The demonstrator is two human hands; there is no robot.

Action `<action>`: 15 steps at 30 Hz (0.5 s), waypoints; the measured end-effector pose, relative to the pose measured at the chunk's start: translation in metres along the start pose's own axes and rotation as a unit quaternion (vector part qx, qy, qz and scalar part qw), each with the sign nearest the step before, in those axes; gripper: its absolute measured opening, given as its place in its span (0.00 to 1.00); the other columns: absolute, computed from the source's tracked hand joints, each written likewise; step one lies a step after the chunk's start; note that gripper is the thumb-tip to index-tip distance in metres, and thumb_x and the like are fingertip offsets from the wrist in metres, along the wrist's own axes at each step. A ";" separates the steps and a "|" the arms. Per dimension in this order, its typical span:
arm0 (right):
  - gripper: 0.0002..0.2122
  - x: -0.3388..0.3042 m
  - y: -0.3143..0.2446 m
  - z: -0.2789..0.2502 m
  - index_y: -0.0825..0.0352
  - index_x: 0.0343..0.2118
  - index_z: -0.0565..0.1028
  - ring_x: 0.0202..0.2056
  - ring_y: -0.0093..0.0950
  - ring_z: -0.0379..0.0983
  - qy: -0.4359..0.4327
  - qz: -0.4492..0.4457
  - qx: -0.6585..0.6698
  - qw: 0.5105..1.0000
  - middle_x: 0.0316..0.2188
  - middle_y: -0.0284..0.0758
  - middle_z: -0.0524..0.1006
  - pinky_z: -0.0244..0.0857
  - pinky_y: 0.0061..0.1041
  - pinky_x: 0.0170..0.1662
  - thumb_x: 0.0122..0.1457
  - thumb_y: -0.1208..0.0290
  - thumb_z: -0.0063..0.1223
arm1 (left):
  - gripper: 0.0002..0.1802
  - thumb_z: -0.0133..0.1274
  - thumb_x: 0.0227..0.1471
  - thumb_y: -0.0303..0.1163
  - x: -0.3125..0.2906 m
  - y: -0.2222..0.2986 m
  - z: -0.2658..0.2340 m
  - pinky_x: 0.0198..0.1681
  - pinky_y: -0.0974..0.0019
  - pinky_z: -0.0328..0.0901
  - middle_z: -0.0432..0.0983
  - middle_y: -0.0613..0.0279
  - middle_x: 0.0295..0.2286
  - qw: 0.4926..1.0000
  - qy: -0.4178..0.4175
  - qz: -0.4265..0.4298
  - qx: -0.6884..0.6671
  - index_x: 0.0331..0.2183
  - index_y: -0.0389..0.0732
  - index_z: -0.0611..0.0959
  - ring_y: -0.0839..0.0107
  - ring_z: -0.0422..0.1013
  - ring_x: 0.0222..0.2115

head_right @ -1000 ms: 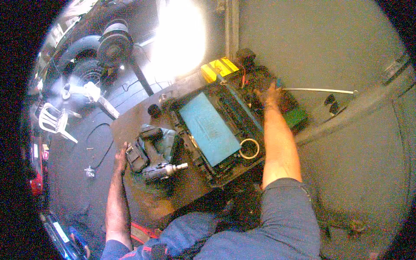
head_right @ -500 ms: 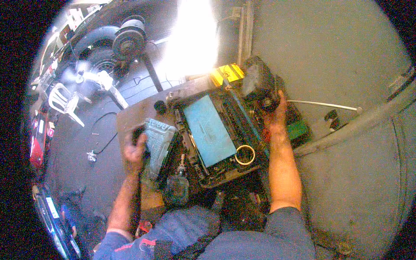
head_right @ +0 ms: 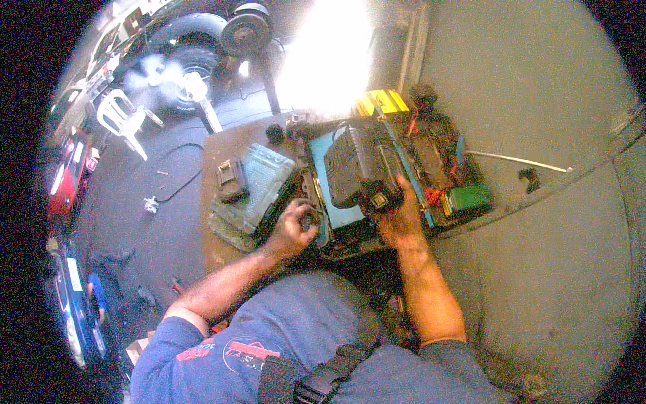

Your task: The person uses a cordless impact wrench and a socket to remove a bolt from a car alternator. They then swap the socket, retrieve a new bolt, and continue working on the alternator in a garage setting.

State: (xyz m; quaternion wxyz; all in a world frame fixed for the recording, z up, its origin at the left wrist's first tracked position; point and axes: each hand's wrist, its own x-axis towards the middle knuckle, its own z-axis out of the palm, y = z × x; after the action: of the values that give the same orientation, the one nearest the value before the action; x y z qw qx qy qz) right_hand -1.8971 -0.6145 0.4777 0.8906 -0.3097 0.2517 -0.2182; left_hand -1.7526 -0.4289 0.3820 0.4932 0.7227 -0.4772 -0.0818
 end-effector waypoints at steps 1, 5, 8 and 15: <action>0.25 -0.001 -0.002 0.003 0.63 0.48 0.72 0.38 0.34 0.74 -0.006 0.007 0.014 1.000 0.38 0.35 0.78 0.69 0.36 0.44 0.60 0.47 0.41 | 0.12 0.56 0.42 0.29 0.002 -0.002 0.008 0.51 0.52 0.62 0.70 0.48 0.41 0.999 0.037 -0.025 0.019 0.34 0.39 0.80 0.50 0.67 0.46; 0.21 -0.004 -0.004 0.018 0.61 0.42 0.74 0.38 0.33 0.74 -0.037 0.006 0.037 0.999 0.35 0.34 0.78 0.71 0.36 0.41 0.59 0.48 0.42 | 0.13 0.54 0.49 0.31 0.025 -0.005 0.027 0.51 0.50 0.61 0.68 0.44 0.43 0.986 0.145 -0.065 0.050 0.38 0.39 0.77 0.47 0.65 0.47; 0.23 -0.014 0.003 0.027 0.62 0.44 0.73 0.36 0.32 0.75 -0.072 0.051 0.051 0.995 0.36 0.35 0.78 0.71 0.35 0.41 0.58 0.46 0.44 | 0.16 0.49 0.55 0.33 0.038 0.012 0.013 0.53 0.51 0.59 0.64 0.44 0.47 0.984 0.086 -0.156 -0.006 0.45 0.37 0.72 0.48 0.62 0.50; 0.22 -0.041 0.043 0.036 0.67 0.48 0.72 0.43 0.32 0.74 -0.161 0.008 -0.221 0.962 0.41 0.32 0.78 0.69 0.36 0.48 0.53 0.62 0.62 | 0.49 0.50 0.53 0.54 -0.011 0.068 -0.073 0.65 0.56 0.43 0.49 0.50 0.61 0.953 0.088 -0.012 -0.289 0.64 0.38 0.47 0.58 0.47 0.62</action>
State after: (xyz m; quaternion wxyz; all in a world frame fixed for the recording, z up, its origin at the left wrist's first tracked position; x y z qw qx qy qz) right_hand -1.8974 -0.5455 0.4867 0.8304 -0.5277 0.1494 -0.0979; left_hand -1.7573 -0.3784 0.4685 0.7198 0.5597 -0.3789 -0.1582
